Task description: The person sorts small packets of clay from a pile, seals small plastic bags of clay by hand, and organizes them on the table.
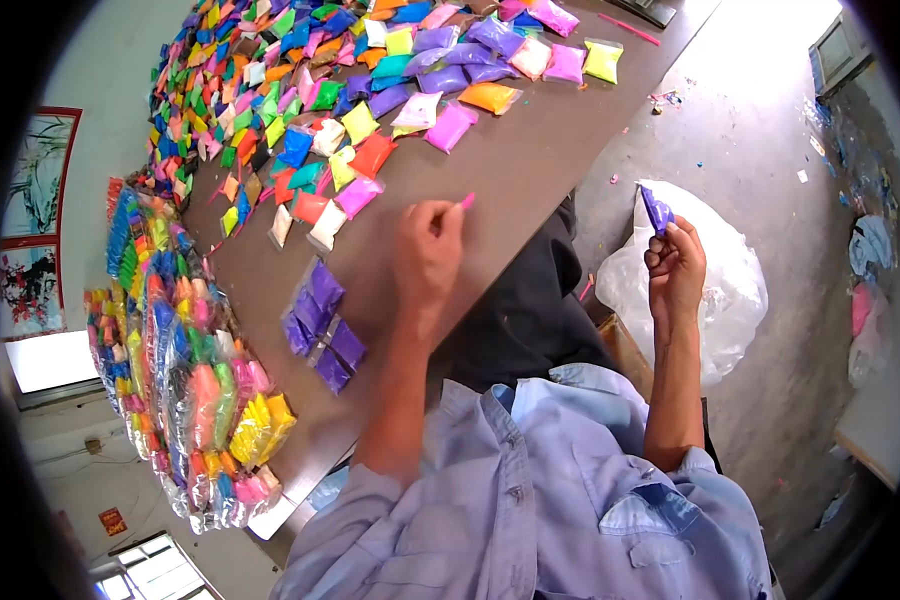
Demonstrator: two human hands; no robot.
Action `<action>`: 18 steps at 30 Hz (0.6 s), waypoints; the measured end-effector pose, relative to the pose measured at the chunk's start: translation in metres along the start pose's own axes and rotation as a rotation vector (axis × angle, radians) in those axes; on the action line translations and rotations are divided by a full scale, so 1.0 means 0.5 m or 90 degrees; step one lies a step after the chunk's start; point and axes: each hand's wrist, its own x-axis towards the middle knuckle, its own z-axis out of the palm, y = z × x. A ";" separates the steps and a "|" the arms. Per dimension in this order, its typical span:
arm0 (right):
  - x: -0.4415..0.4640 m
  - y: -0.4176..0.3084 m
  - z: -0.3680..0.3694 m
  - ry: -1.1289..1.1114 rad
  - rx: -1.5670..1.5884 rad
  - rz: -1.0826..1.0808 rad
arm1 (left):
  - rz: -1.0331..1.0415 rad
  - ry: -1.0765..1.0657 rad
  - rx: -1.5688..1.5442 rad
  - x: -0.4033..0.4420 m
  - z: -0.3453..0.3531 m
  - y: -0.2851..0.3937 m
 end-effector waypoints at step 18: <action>-0.017 0.187 -0.177 -0.009 -0.511 -0.088 | 0.212 -0.107 0.021 -0.064 0.124 0.136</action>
